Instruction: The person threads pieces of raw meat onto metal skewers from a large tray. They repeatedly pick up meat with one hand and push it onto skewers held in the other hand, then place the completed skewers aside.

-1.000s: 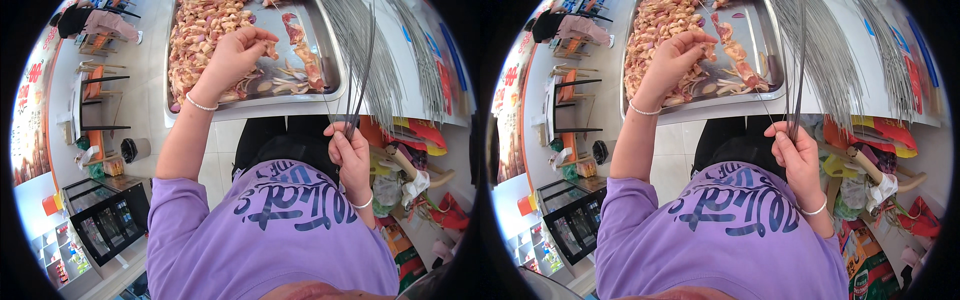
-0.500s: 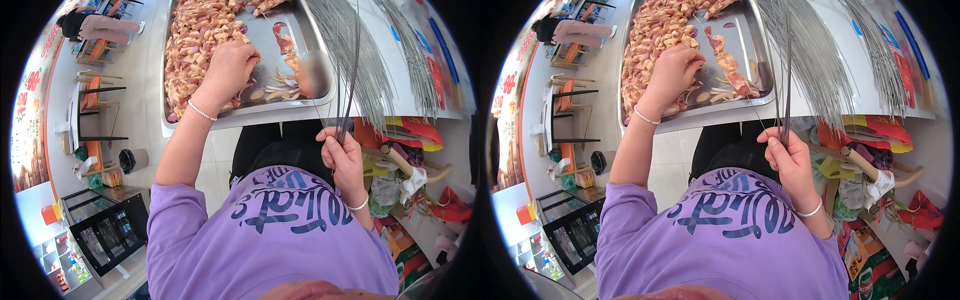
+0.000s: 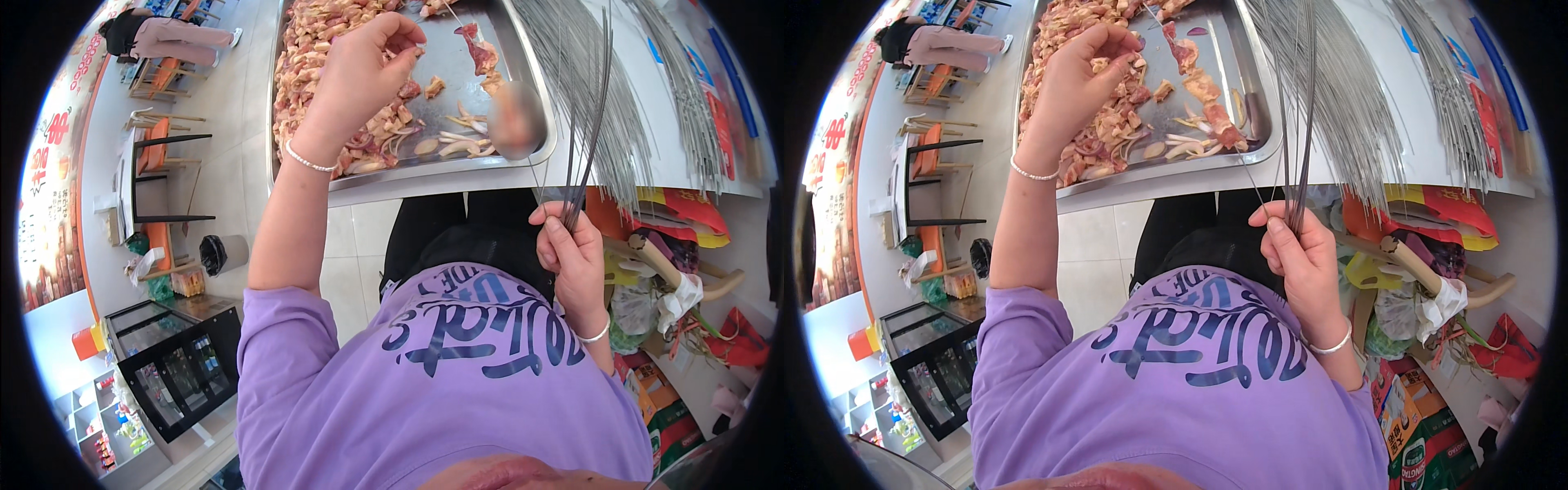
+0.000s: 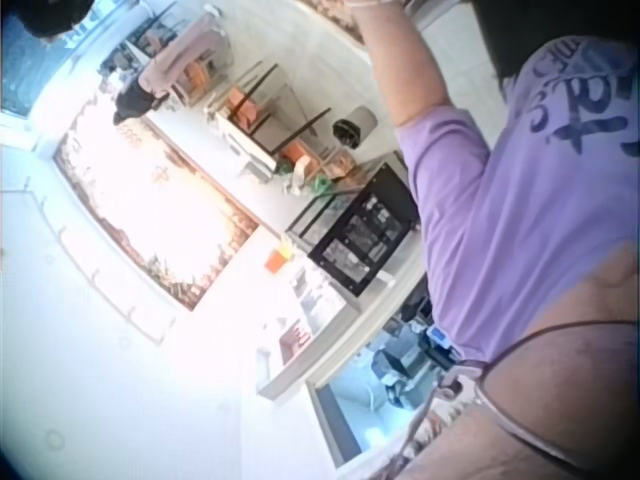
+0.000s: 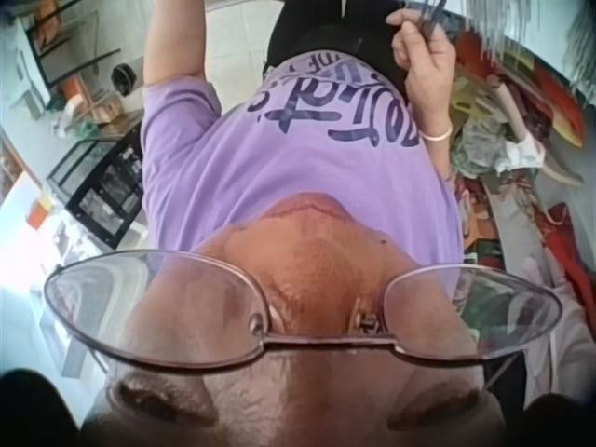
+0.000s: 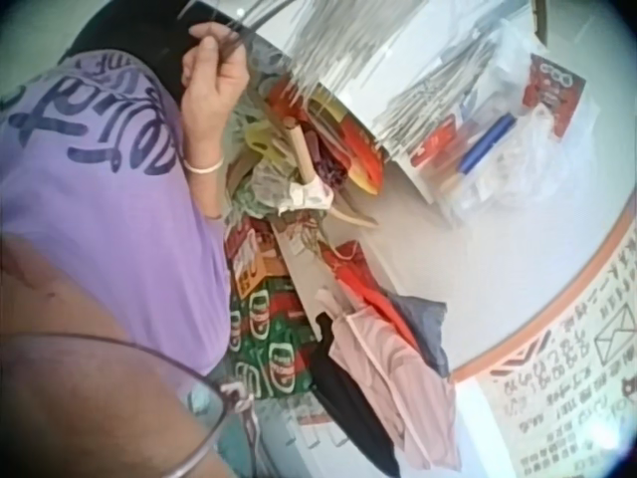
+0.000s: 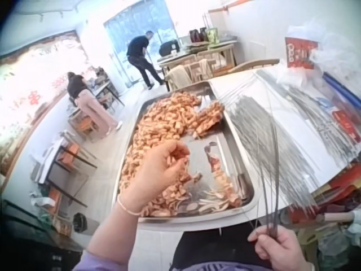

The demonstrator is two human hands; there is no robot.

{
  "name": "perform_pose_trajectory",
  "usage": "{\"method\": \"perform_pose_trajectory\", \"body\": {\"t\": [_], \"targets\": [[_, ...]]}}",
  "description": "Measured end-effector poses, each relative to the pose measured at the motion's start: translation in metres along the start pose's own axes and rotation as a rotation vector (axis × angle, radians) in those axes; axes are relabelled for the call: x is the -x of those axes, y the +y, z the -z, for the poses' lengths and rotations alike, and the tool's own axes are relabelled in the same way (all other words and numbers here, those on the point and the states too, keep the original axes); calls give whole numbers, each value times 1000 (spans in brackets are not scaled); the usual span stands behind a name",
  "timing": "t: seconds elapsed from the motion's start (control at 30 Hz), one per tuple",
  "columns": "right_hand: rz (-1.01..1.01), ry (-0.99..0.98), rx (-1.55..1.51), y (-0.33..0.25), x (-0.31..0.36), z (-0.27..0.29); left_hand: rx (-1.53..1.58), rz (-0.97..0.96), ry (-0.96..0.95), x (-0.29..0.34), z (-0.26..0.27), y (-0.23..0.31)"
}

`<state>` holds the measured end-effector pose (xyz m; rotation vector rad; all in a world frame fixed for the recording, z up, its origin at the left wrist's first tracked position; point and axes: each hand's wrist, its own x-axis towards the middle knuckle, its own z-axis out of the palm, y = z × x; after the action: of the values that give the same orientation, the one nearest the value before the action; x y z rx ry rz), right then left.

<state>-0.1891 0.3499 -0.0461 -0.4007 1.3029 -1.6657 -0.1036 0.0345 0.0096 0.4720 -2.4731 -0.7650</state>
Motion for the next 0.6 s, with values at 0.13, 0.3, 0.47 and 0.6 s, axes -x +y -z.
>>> {"method": "perform_pose_trajectory", "body": {"t": [0.13, 0.3, 0.47, 0.6], "targets": [[3, -5, 5, 1, -1, 1, -436, -59, -156, 1, -10, -11], [-1, -23, 11, 0, -2, -1, -544, -79, -168, 9, -42, -25], [-2, -12, 4, -1, -2, 0, -603, -89, -182, 6, -50, -21], [8, -10, 8, 1, -1, 3, -542, -9, -203, 5, -40, -14]]}}
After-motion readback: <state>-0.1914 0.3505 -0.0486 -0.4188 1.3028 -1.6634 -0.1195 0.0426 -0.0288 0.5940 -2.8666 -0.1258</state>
